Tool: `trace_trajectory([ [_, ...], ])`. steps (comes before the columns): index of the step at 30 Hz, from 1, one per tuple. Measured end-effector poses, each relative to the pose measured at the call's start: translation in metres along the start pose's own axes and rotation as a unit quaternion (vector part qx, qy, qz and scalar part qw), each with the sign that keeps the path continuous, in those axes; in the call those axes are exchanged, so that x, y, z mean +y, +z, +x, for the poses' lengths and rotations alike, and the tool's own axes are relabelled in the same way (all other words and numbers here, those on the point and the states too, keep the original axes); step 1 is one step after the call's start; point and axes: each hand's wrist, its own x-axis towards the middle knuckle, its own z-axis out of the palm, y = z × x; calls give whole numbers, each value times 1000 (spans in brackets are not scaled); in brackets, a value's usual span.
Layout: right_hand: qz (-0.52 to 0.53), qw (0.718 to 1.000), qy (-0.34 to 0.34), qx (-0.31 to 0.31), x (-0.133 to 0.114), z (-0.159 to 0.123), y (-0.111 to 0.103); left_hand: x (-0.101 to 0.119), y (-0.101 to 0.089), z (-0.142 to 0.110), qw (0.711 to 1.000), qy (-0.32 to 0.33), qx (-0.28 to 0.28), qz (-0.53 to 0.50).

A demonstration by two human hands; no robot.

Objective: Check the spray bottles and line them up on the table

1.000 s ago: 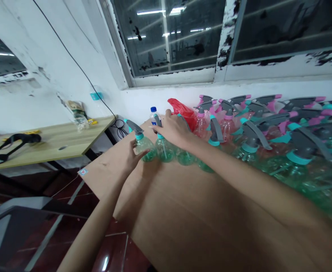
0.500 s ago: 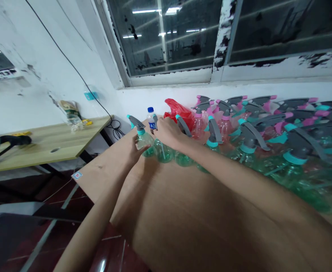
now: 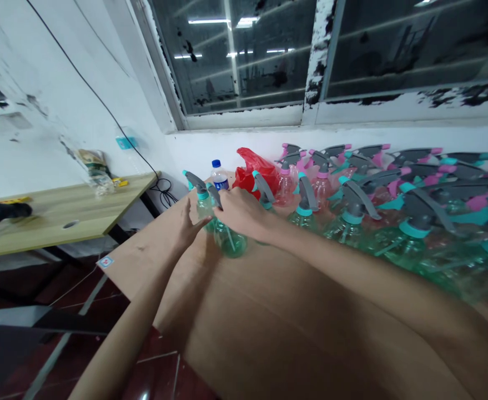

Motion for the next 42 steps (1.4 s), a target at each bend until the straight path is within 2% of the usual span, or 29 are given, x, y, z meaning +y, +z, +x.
trace_trajectory([
  [3,-27,1000,-9,-10,-3,-19,-12,12,-11,-20,1000,-12,17,-1],
  [6,-46,999,-23,-1,-4,-43,-23,38,-20,-56,1000,-6,7,-9],
  [8,-60,998,-30,5,-3,-60,-30,61,-22,-88,999,5,-42,-21],
  [10,-74,997,-35,9,-1,-78,-36,83,-20,-119,993,15,-115,-33],
  [12,-88,995,-37,12,2,-96,-42,101,-12,-146,981,26,-186,-45],
  [13,-95,995,-36,12,3,-105,-46,107,-6,-158,969,27,-241,-56],
  [14,-102,994,-31,14,5,-114,-50,112,1,-167,961,35,-265,-66],
  [16,-113,993,-13,17,7,-133,-59,119,16,-181,955,57,-279,-84],
  [20,-121,992,26,19,14,-174,-81,135,42,-202,943,85,-308,-92],
  [23,-82,995,53,33,26,-206,-90,153,54,-214,933,100,-334,-86],
  [28,52,991,58,112,61,-253,-84,181,78,-231,907,129,-390,-95],
  [30,104,985,76,115,71,-267,-83,191,90,-238,898,139,-408,-93],
  [32,150,975,98,127,76,-278,-86,200,102,-244,886,154,-425,-102],
  [37,235,939,139,210,78,-294,-101,223,128,-251,854,187,-462,-150],
  [40,285,917,171,220,84,-299,-106,232,139,-252,849,193,-466,-157],
  [42,287,918,177,208,91,-301,-109,234,145,-254,853,194,-458,-154],
])
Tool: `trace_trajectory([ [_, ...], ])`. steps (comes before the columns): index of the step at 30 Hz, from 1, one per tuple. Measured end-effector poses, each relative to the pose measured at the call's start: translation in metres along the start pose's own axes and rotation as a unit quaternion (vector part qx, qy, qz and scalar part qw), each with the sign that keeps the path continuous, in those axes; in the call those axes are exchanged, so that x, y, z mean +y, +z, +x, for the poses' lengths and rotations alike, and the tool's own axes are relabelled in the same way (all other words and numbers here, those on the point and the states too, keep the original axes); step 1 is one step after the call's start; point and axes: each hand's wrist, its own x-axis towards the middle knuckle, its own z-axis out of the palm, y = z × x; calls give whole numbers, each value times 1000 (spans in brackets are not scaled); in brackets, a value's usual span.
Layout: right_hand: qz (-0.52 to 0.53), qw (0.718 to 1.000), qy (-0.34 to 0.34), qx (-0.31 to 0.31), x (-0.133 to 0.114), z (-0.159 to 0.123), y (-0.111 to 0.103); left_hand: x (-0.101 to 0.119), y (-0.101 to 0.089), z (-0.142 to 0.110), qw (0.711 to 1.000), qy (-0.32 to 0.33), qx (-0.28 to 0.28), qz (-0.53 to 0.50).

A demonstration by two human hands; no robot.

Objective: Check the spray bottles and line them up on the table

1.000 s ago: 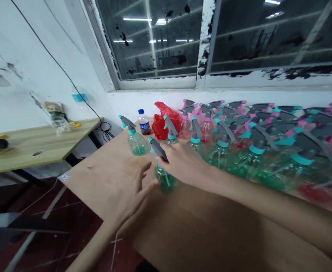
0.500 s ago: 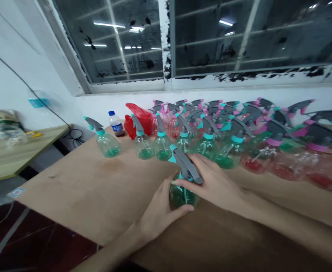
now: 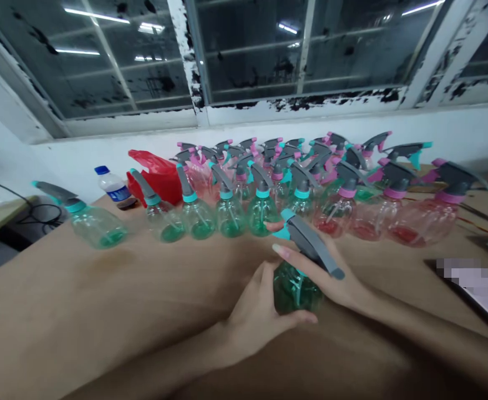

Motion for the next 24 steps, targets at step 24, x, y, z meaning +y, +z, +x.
trace_trajectory([
  [24,-24,995,-13,-92,15,9,-18,-50,-26,10,958,94,-117,244],
])
